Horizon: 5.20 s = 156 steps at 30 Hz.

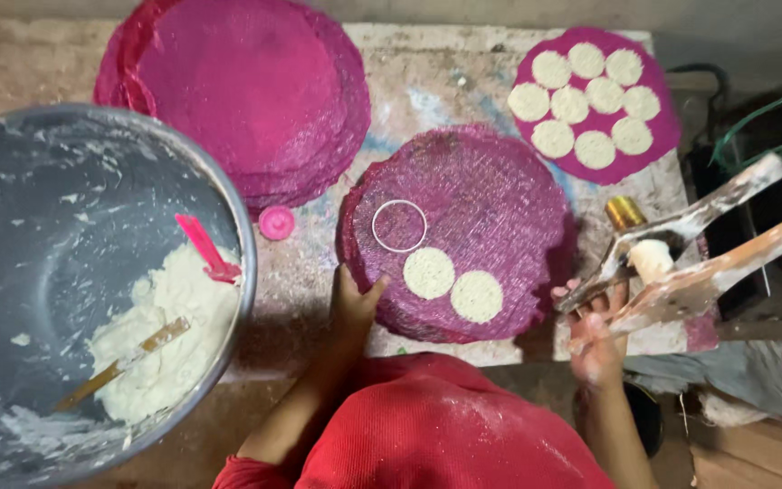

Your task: The person scoops dough from a large basin into a handheld wooden press mold, squeezes the press to form a round disc, and ejects the disc onto a pink fabric round on the table. They repeat the cycle, filling fabric rounds with pressed dough discs and setting completed rounds aside.

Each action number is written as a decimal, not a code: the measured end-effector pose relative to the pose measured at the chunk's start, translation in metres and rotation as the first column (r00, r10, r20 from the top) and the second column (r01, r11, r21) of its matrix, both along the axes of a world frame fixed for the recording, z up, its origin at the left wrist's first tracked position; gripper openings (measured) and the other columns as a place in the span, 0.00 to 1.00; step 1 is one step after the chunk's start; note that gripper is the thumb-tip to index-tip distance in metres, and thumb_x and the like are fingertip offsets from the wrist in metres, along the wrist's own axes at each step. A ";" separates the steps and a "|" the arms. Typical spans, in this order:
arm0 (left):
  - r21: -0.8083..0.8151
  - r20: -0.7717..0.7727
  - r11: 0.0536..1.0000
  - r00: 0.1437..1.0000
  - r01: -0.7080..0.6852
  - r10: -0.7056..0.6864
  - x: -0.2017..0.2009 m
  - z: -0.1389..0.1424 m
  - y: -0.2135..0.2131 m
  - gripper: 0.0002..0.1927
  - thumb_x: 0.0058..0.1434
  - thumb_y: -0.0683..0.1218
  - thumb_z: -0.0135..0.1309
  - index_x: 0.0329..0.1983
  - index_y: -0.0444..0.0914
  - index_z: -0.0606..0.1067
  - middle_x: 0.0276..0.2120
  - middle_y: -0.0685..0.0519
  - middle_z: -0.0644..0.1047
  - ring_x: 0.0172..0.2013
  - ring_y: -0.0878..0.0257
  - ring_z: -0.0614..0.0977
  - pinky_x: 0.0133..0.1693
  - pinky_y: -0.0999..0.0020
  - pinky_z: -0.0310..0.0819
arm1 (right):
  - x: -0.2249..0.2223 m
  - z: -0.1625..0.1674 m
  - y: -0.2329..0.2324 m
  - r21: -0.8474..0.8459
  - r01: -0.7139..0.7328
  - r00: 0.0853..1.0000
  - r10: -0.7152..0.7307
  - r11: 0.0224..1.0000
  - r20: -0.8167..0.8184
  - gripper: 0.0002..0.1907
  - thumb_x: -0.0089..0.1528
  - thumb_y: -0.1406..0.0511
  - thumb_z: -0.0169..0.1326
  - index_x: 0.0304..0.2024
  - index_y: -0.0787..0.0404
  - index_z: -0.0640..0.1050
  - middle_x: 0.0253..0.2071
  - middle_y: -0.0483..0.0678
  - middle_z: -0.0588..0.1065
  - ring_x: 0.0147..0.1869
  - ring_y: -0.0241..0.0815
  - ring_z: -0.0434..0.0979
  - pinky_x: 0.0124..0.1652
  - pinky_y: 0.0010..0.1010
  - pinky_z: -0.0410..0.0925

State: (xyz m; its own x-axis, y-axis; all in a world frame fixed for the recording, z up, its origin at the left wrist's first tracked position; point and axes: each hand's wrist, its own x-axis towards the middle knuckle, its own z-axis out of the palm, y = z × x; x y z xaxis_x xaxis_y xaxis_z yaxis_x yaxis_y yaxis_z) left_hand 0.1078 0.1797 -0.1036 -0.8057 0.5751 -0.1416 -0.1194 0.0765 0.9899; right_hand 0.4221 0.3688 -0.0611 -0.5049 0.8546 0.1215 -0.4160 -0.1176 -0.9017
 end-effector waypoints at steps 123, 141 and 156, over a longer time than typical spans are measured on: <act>-0.058 -0.109 0.700 0.692 0.712 -0.714 -0.142 0.070 0.185 0.58 0.51 0.64 0.65 0.76 0.38 0.48 0.73 0.41 0.57 0.69 0.43 0.63 0.67 0.45 0.51 | -0.125 0.076 0.085 -0.016 -0.418 0.725 0.344 0.909 0.596 0.44 0.60 0.30 0.38 0.51 0.59 0.75 0.29 0.46 0.73 0.31 0.38 0.71 0.29 0.29 0.65; 0.870 0.492 0.309 0.632 -0.385 -0.599 -0.176 0.074 0.193 0.26 0.72 0.67 0.37 0.27 0.45 0.65 0.21 0.60 0.64 0.26 0.65 0.68 0.42 0.62 0.68 | -0.266 0.123 0.118 -0.074 -0.743 -0.009 0.101 0.666 0.995 0.44 0.65 0.36 0.30 0.36 0.66 0.80 0.20 0.49 0.76 0.25 0.40 0.79 0.30 0.36 0.73; 0.794 0.608 0.405 0.596 -0.453 -0.524 -0.171 0.099 0.225 0.21 0.66 0.61 0.39 0.21 0.47 0.62 0.15 0.62 0.58 0.19 0.66 0.60 0.33 0.64 0.61 | -0.267 0.131 0.126 0.214 -0.735 0.106 -0.202 0.644 0.974 0.34 0.69 0.44 0.36 0.39 0.64 0.82 0.25 0.59 0.77 0.34 0.60 0.80 0.41 0.52 0.70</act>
State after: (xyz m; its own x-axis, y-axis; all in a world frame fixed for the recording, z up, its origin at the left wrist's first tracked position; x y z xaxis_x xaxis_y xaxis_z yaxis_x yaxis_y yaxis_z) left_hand -0.0627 0.4047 -0.0049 -0.6470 0.7617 -0.0340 -0.7620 -0.6475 -0.0080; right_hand 0.1550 0.4950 0.0697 -0.7630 0.5623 -0.3188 0.6462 0.6741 -0.3577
